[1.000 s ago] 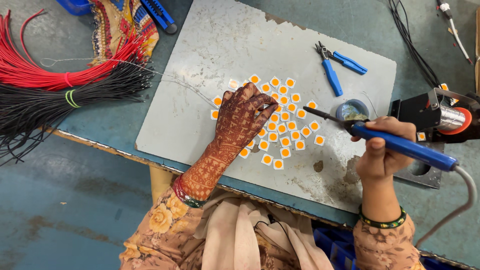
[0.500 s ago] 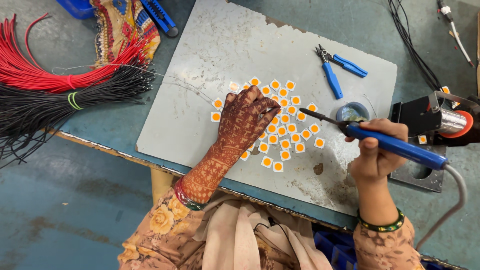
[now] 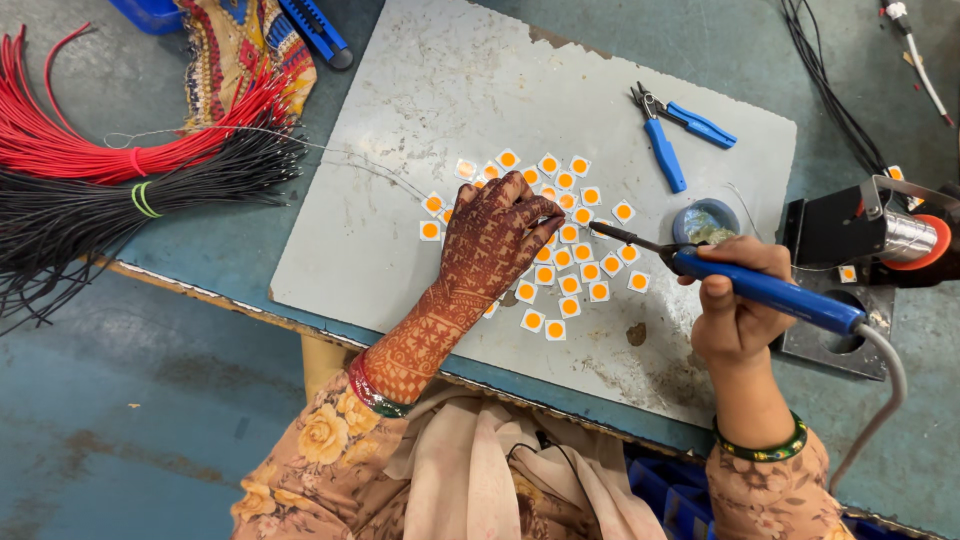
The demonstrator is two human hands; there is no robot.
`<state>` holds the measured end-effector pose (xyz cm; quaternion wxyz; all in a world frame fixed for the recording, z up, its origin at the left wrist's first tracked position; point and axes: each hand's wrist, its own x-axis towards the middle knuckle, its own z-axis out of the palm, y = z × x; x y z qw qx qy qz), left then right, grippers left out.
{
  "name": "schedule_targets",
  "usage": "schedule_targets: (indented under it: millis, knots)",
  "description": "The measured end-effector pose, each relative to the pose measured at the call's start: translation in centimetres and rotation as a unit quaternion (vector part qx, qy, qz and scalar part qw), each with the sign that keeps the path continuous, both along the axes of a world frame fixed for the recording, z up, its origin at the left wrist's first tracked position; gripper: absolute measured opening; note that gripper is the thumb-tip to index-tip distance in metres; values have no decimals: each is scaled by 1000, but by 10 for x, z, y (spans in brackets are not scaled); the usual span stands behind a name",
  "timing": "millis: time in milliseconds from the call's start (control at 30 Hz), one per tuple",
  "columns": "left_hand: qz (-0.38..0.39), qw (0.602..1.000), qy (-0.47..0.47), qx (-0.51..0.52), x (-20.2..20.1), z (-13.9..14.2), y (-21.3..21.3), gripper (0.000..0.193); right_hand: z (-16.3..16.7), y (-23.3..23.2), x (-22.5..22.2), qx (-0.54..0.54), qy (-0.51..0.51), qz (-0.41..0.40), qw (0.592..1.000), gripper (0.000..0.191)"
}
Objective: The person solders small orange LED components laid out on a metal work board, using a soldering iron in the right hand to touch each component while the left hand holds a thin wire lead. The person works through the components one at a time across the board.
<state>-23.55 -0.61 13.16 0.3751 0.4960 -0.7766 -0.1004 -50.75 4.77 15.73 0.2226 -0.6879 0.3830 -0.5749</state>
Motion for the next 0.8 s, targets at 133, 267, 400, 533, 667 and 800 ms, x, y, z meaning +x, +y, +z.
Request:
schedule_targets:
  millis: [133, 267, 400, 533, 667, 800]
  knots:
    - [0, 1000, -3, -3, -1, 0, -1, 13, 1, 0, 1, 0, 1, 4, 1000, 46]
    - [-2, 1000, 2, -5, -1, -3, -2, 14, 0, 2, 3, 6, 2, 6, 1000, 46]
    - [-3, 1000, 5, 1, 0, -7, 4, 14, 1, 5, 11, 5, 21, 11, 1000, 45]
    - [6, 1000, 6, -5, 9, -2, 4, 12, 15, 3, 20, -17, 86, 10, 996, 37]
    - [27, 998, 45, -16, 33, 7, 8, 14, 30, -1, 40, -45, 165, -2, 985, 33]
    - [47, 996, 82, 4, 58, 12, 13, 14, 38, 3, 64, -57, 71, -38, 995, 44]
